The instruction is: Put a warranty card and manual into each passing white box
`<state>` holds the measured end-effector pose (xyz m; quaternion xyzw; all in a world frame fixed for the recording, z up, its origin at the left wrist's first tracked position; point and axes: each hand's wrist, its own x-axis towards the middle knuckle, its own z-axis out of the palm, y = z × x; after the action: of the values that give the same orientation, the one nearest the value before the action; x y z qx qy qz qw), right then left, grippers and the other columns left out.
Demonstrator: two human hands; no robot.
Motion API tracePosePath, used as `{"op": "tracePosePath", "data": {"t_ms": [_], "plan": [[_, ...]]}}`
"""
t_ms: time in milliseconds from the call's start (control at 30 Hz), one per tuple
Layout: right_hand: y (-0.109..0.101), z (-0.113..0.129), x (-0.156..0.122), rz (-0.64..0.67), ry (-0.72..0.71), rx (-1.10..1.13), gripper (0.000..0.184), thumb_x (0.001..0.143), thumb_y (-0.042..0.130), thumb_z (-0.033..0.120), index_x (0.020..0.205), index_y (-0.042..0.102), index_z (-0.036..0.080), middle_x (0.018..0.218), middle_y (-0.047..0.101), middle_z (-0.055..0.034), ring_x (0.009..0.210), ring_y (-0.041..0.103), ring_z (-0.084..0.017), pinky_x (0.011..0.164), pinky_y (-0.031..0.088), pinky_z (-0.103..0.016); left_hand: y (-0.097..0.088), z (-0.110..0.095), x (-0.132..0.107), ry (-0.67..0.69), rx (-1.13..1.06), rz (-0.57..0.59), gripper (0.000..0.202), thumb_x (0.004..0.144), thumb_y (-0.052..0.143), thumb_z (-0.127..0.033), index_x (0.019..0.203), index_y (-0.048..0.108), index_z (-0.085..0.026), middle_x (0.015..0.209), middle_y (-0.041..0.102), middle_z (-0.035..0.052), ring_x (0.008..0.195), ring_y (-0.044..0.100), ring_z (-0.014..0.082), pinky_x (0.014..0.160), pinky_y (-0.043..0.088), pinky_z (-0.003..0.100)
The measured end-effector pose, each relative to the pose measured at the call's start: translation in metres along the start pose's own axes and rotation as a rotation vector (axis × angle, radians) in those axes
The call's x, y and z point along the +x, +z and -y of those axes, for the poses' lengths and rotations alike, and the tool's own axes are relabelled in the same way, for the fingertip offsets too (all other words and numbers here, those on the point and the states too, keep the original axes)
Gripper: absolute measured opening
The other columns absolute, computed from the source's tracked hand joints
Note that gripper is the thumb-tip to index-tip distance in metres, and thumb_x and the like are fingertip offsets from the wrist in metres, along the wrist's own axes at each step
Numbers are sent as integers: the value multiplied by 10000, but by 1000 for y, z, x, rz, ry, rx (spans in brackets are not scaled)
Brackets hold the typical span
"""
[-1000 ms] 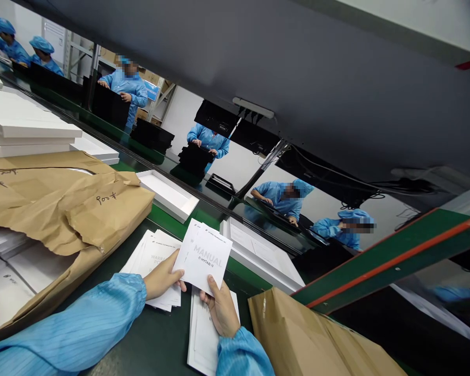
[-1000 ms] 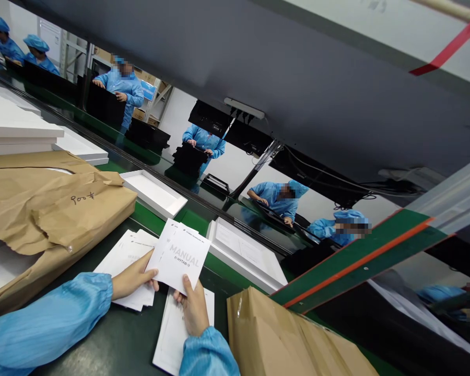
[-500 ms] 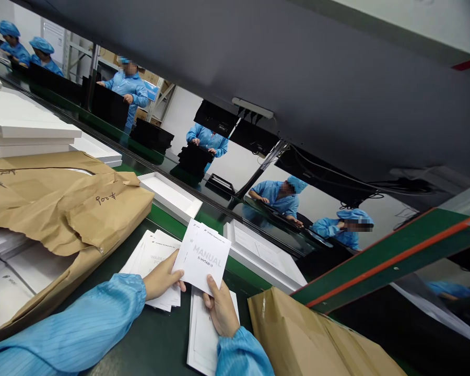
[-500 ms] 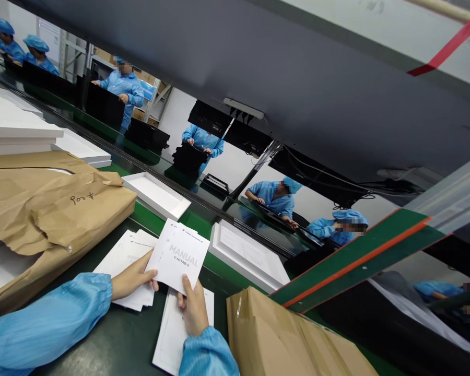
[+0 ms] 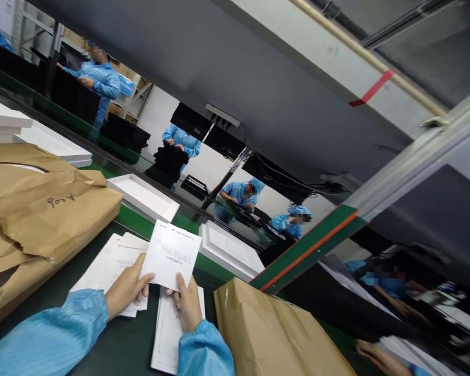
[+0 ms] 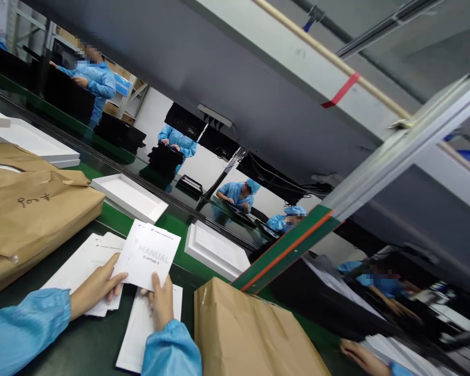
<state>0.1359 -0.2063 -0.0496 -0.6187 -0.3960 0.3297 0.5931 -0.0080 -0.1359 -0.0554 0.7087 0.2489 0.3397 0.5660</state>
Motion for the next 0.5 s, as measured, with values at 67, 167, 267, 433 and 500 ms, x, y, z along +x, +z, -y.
{"op": "tracePosePath", "data": {"t_ms": [67,167,267,433,500], "plan": [[1,0,0,-18,-20,6,399,718,405,481,943,412,152,449,461,44,297,225,-31,306,108,-183,-1,-2,1,4,-16,-32,283,758,334,-373,968,327,-183,474,522,-52,388,483,107,444,394,210],[1,-1,0,-62,-33,13,390,717,397,490,912,417,153,448,475,39,305,245,-33,315,131,-178,-8,-4,5,-15,-37,-68,273,766,308,-377,960,316,-185,499,542,-45,428,509,115,498,404,230],[0,-5,3,-142,-23,72,393,705,393,509,894,402,164,455,498,33,322,304,-46,334,185,-175,-25,-5,17,-26,-42,-144,268,748,331,-396,918,335,-189,527,557,-36,440,517,122,486,397,236],[-1,-12,6,-204,-13,209,387,679,414,510,873,380,177,468,525,32,360,386,-73,393,271,-194,-54,-10,66,-19,-54,-255,172,747,342,-322,821,381,-171,535,564,-24,456,529,112,474,395,218],[-2,-14,5,-208,-13,209,382,651,451,510,836,392,181,461,525,30,364,401,-82,391,269,-201,-57,-17,92,-77,-76,-279,121,770,307,-230,832,381,-157,505,544,-36,423,506,84,461,389,191]]}}
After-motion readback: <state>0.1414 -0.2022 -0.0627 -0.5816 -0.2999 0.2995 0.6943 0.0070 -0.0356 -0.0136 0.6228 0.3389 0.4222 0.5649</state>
